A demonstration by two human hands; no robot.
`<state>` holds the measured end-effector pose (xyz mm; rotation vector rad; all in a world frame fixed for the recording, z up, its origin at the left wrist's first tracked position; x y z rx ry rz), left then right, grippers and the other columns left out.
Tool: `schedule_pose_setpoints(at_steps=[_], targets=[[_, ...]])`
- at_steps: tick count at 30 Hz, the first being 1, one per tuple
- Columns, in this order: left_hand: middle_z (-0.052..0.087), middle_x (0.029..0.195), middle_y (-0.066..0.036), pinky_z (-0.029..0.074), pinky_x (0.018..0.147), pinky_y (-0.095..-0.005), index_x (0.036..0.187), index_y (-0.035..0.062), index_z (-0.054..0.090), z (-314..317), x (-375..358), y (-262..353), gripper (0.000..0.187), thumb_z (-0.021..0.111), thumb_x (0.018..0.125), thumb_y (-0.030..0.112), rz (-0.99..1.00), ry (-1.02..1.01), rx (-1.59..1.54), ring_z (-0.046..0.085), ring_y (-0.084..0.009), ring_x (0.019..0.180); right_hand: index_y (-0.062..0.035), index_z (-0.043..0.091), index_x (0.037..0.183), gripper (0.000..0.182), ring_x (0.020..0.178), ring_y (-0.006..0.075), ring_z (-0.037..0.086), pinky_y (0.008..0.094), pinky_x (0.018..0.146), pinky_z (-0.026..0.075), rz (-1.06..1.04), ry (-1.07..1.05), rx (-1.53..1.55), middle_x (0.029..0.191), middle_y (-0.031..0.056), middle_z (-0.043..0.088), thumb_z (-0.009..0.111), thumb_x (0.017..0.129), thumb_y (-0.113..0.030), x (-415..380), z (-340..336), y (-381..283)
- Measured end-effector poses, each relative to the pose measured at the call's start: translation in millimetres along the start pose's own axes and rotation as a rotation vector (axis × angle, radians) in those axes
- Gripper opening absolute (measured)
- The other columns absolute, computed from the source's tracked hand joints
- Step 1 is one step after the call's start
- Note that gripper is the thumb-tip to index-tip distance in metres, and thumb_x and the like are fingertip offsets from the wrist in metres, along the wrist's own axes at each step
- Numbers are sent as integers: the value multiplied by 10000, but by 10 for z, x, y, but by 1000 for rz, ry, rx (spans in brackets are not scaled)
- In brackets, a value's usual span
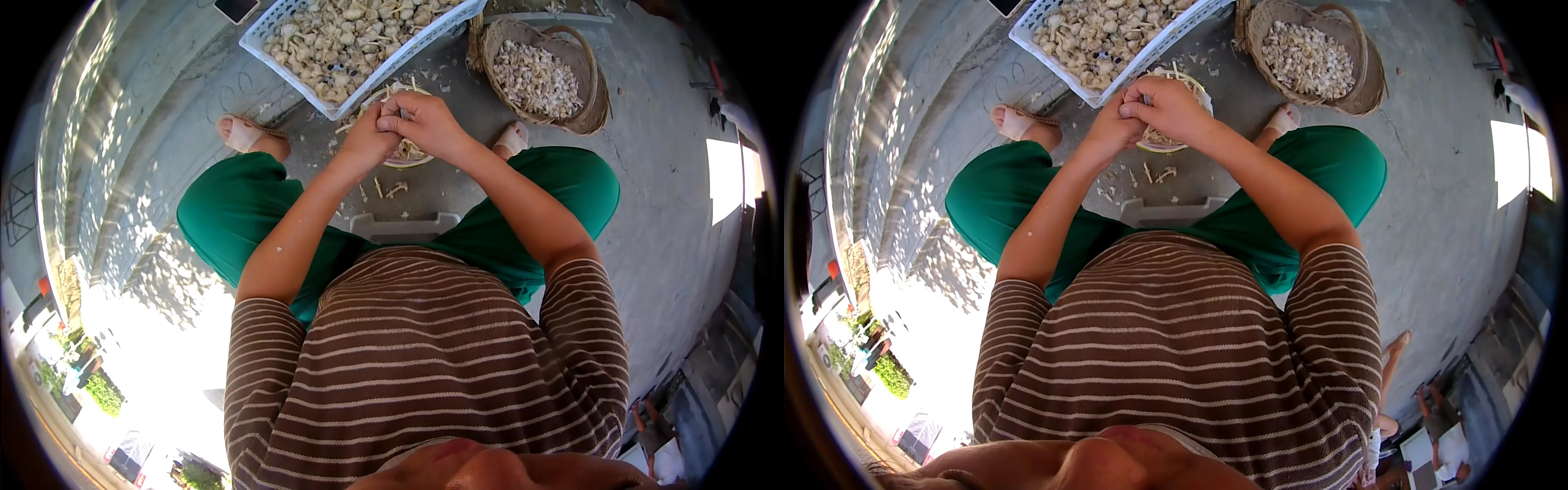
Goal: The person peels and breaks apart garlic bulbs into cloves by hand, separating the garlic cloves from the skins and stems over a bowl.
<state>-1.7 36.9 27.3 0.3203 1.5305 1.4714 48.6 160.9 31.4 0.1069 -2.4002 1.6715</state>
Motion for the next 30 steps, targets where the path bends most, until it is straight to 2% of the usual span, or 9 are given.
schedule_pose_setpoints(at_steps=[2,4,14,16,19,23,26,28,30], targets=[[419,658,16,259,434,-208,1086,71,428,-25,2,-31,307,612,844,110,8,46,74,349,-53,515,-23,622,837,161,670,64,510,214,586,416,83,39,78,778,-15,593,623,858,-183,-16,11,84],[434,676,9,269,454,-202,1071,46,440,-10,-53,50,291,614,846,110,-37,43,-21,368,-51,541,-21,621,859,160,687,42,495,213,597,416,368,70,339,777,-26,601,628,859,-181,-17,-50,175],[466,727,-13,293,490,-190,1065,8,481,-84,-29,32,197,526,918,131,36,-29,-278,367,-61,587,-23,610,881,140,597,24,432,194,511,353,273,195,307,693,-51,516,597,880,-162,-39,-121,176],[465,731,-15,300,493,-192,1080,8,486,-72,-34,50,202,519,921,129,35,-9,-317,370,-65,592,-33,582,855,148,533,32,368,198,467,295,404,176,714,643,-55,455,577,893,-175,-46,-102,157],[459,732,-16,304,499,-191,1085,6,485,-64,-45,66,205,516,923,127,30,-18,-333,369,-66,593,-38,575,824,147,481,20,343,202,426,266,430,206,896,605,-46,444,571,893,-168,-46,-83,163],[493,740,-25,297,482,-188,1051,-2,506,-61,-43,74,162,503,920,95,70,32,-361,353,-56,560,-39,568,852,144,477,29,356,203,431,291,459,231,873,607,-41,443,567,897,-176,-67,-111,199],[508,756,-25,360,512,-204,1069,8,497,-105,-13,70,184,520,908,92,109,50,-216,420,-73,598,-62,531,861,162,512,40,329,195,454,266,337,203,731,634,-44,419,538,917,-213,-41,-115,153],[507,810,-15,383,555,-210,1158,34,444,-97,0,108,270,523,905,82,346,178,310,451,-76,644,-37,553,895,156,535,30,411,189,455,338,73,205,370,686,-31,481,556,907,-193,0,-73,90],[530,806,-53,425,598,-253,1153,34,438,-93,-7,126,279,523,890,78,437,182,383,514,-131,694,-39,549,897,155,550,30,423,185,460,342,154,141,437,706,-29,490,549,911,-193,-20,-44,90]])
Point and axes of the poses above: each hand's wrist, its own x-axis towards the middle knuckle, its own z-axis out of the palm, y = z × x, the point moved 2 cm from there along x, towards the middle knuckle
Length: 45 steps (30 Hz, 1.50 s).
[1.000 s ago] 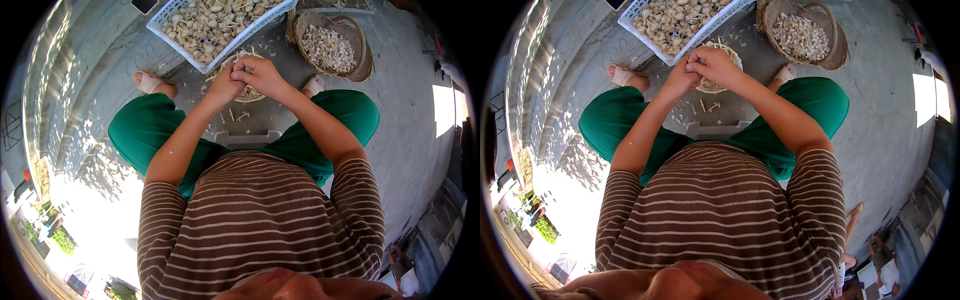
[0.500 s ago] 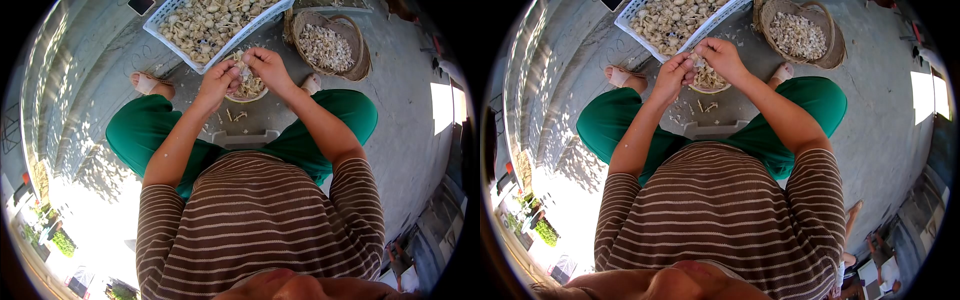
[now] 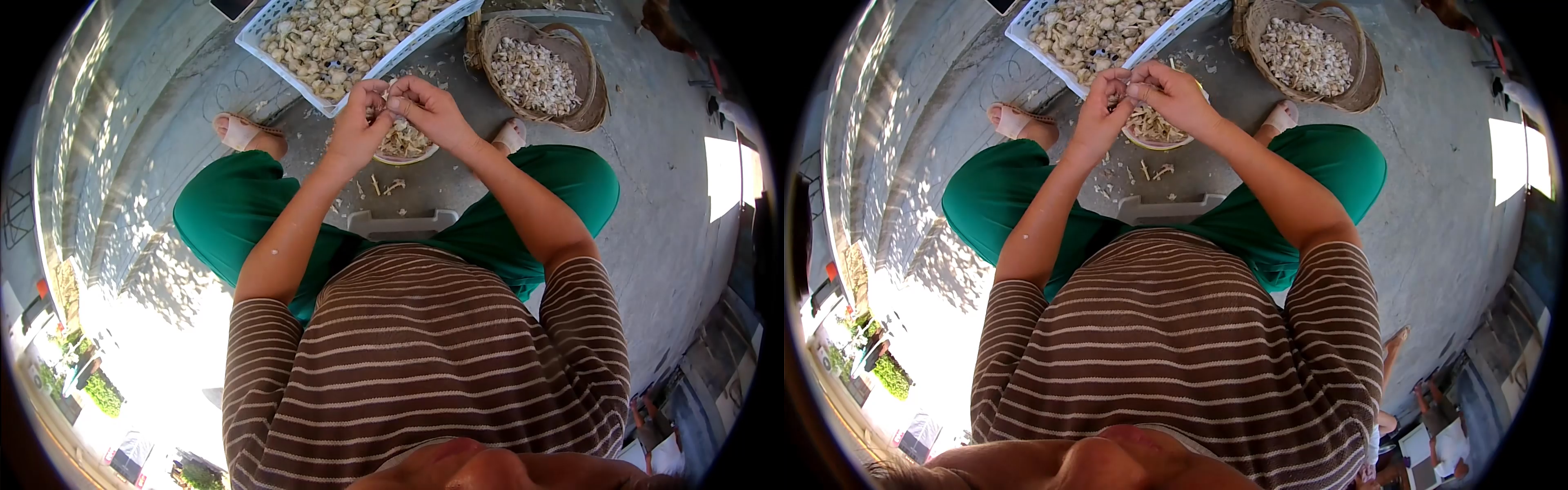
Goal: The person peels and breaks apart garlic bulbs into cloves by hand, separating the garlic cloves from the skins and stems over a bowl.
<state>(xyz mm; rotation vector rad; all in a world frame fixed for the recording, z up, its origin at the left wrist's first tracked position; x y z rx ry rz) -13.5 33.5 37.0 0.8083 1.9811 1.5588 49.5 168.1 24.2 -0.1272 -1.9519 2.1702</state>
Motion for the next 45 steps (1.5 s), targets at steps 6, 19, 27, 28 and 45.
schedule_pose_setpoints(at_steps=[6,19,27,28,45], targets=[[597,858,-156,473,649,-340,1118,39,430,41,-49,118,242,480,881,52,191,111,224,616,-298,776,-64,503,899,148,549,35,394,183,447,302,264,-6,296,703,-26,470,518,930,-208,-83,137,13],[605,796,-120,463,626,-290,1003,34,493,86,-52,157,124,434,894,24,199,233,129,601,-189,697,-82,487,892,110,528,36,361,190,446,279,175,74,464,665,-36,435,514,933,-181,-168,250,30],[599,796,-111,457,636,-281,991,34,485,77,-50,144,104,441,897,40,128,222,59,592,-185,707,-71,480,904,108,527,33,365,186,446,291,119,104,409,673,-32,438,502,937,-171,-176,263,29],[600,800,-109,457,635,-284,990,35,484,85,-54,129,103,443,897,44,88,220,39,590,-186,705,-58,473,909,109,530,33,379,183,444,304,120,97,433,680,-24,450,494,939,-160,-185,255,22],[438,685,18,300,445,-191,929,80,506,-5,-20,-52,84,471,941,156,-177,155,-586,364,-41,523,-78,506,1095,173,641,42,433,174,509,336,187,61,444,776,-24,488,488,940,-152,-151,185,-53]])
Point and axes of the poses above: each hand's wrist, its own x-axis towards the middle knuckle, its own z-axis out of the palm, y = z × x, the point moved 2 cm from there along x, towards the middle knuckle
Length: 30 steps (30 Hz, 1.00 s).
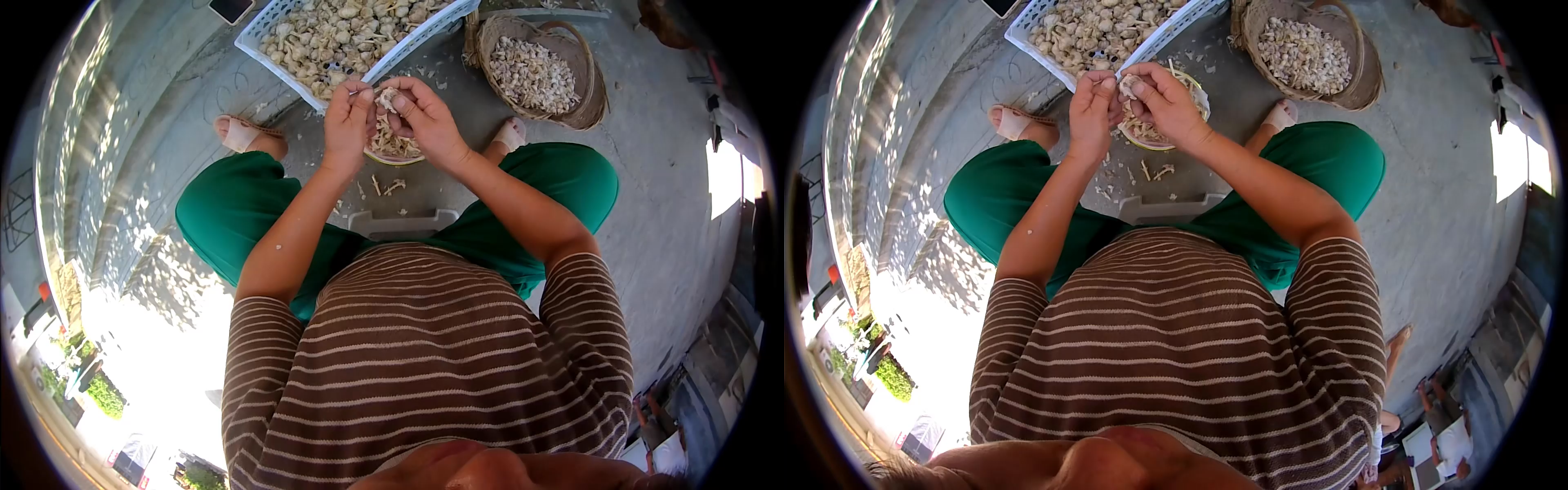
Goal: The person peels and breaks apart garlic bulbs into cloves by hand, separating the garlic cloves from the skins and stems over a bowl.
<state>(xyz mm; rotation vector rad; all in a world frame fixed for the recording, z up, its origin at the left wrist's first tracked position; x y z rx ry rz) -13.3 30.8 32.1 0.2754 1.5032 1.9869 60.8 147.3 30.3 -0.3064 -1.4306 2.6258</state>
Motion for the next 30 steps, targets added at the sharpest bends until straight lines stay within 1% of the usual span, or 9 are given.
schedule_pose_setpoints(at_steps=[2,4,7,11,19,23,25,28,30], targets=[[447,686,9,320,457,-201,920,67,523,-55,18,-99,122,487,939,183,-47,-9,56,381,-53,531,-78,507,1115,193,661,41,453,171,511,339,6,21,-39,787,-27,500,494,936,-151,22,-37,-42],[501,703,-14,379,516,-223,900,32,552,-72,21,-118,203,525,923,232,197,46,455,435,-97,558,-71,537,1092,190,673,35,470,166,508,338,40,98,-52,780,-32,505,528,920,-151,21,-95,-71],[537,713,-38,422,578,-248,905,9,558,-60,52,-113,227,571,894,235,348,-24,609,504,-142,610,-66,572,1042,166,663,33,463,161,504,338,-1,68,-31,767,-32,507,564,900,-152,50,-170,-22],[562,745,-66,439,604,-274,911,4,551,7,48,-122,232,615,862,221,259,-86,558,547,-168,662,-65,594,1007,146,661,32,472,159,497,339,24,65,-18,754,-32,511,585,888,-149,46,-194,-1],[574,782,-177,452,624,-342,941,19,555,56,-25,53,136,574,863,129,352,-73,862,555,-335,678,-56,599,985,140,639,38,523,151,483,335,72,-10,-94,819,-5,597,602,878,-147,57,-223,-22],[572,726,-135,445,592,-325,938,28,564,0,-24,13,136,557,882,152,292,-57,806,564,-257,635,-55,589,992,145,639,45,543,148,468,328,83,-9,-80,816,-3,594,600,879,-144,52,-209,-29],[555,674,-86,438,562,-295,930,32,568,-17,-37,10,143,546,899,170,161,-38,675,545,-156,608,-54,576,1005,160,667,55,584,145,453,319,94,-2,-50,828,1,598,600,880,-150,47,-197,-38],[534,648,-50,433,546,-272,925,35,565,-28,-29,7,152,546,905,185,67,-23,518,515,-91,609,-49,565,1016,172,713,63,616,143,445,312,122,16,-72,823,10,605,598,880,-149,27,-181,-59],[545,661,-61,437,554,-272,942,31,559,-25,-19,13,157,555,899,181,114,-28,593,518,-106,604,-45,568,1005,165,720,63,622,143,444,311,86,17,-124,821,15,610,598,880,-148,26,-189,-59]])
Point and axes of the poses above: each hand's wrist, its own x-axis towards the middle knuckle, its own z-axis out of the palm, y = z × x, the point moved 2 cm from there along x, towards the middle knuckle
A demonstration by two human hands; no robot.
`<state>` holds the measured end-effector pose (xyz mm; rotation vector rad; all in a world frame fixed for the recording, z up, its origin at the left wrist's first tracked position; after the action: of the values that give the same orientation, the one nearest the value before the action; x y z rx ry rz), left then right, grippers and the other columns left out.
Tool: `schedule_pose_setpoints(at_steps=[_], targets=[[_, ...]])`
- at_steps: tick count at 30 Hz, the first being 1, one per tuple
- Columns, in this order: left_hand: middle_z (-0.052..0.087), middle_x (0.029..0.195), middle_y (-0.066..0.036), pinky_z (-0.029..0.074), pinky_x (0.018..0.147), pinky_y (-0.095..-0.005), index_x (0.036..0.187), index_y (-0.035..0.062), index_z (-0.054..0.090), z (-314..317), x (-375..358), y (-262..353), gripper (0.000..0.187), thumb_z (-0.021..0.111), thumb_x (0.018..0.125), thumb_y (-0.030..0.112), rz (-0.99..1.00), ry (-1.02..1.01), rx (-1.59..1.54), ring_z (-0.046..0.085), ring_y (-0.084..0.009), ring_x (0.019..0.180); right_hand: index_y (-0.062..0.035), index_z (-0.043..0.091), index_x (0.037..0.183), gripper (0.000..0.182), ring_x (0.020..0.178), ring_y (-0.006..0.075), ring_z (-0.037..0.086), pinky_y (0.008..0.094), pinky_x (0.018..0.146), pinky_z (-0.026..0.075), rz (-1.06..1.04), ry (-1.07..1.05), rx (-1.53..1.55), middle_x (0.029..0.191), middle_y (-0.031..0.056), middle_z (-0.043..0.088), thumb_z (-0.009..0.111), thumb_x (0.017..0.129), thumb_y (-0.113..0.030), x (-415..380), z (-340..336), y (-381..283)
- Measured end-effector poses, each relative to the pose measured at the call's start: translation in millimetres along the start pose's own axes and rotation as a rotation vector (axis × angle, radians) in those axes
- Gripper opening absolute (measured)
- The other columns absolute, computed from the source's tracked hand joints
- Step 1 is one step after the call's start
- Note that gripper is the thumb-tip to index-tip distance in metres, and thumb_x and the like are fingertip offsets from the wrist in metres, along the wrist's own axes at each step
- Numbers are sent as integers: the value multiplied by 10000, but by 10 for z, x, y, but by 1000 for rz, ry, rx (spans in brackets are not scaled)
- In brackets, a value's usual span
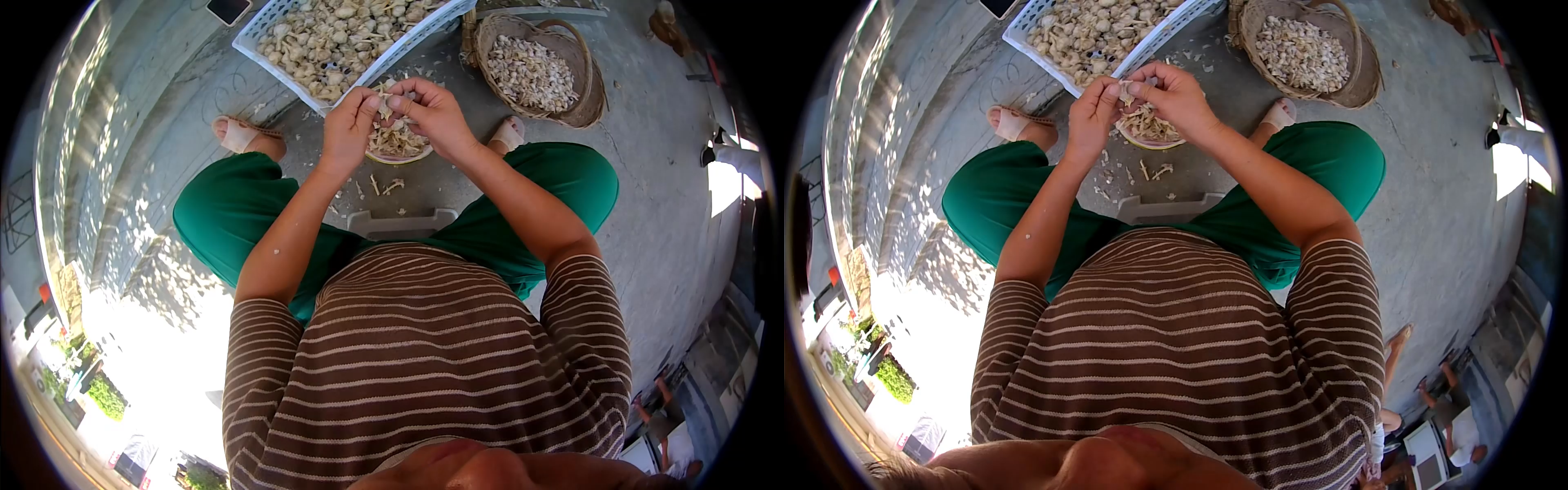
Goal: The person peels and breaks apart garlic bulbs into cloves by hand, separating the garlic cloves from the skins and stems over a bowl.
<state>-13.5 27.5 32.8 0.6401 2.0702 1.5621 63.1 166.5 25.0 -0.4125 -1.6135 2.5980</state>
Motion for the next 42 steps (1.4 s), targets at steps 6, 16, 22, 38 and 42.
schedule_pose_setpoints(at_steps=[6,16,22,38,42], targets=[[602,757,-104,466,606,-289,1030,17,533,42,-17,54,209,570,881,159,135,0,165,576,-167,640,-15,607,959,163,646,65,599,175,468,382,-188,33,-169,790,26,628,600,878,-156,75,-57,43],[609,881,-180,478,697,-355,1028,23,565,8,-20,162,190,534,862,110,254,11,358,611,-319,778,-2,618,902,175,517,55,518,231,467,397,-131,-11,-658,613,15,570,573,859,-165,65,-40,-154],[593,868,-201,460,677,-417,990,26,544,97,-69,206,157,532,845,86,352,28,472,577,-388,787,9,568,881,144,535,103,515,280,496,423,-374,59,-883,627,78,554,528,832,-121,109,-18,26],[484,767,28,307,479,-181,1047,13,539,6,9,-16,179,549,900,116,-114,-40,-225,382,-21,564,-57,616,988,191,501,45,461,220,450,379,-88,20,-481,639,-12,545,580,884,-213,151,-142,-61],[484,771,20,296,475,-181,1043,16,542,15,21,-47,179,573,882,88,-32,-77,-163,368,-27,559,-58,616,984,166,509,28,457,196,449,367,-150,-62,-334,633,-28,532,624,853,-159,112,-48,-95]])
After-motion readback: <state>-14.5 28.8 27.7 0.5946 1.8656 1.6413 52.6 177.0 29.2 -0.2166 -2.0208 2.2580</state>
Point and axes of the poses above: each hand's wrist, its own x-axis towards the middle knuckle, its own z-axis out of the palm, y = z × x, the point moved 2 cm from there along x, towards the middle knuckle
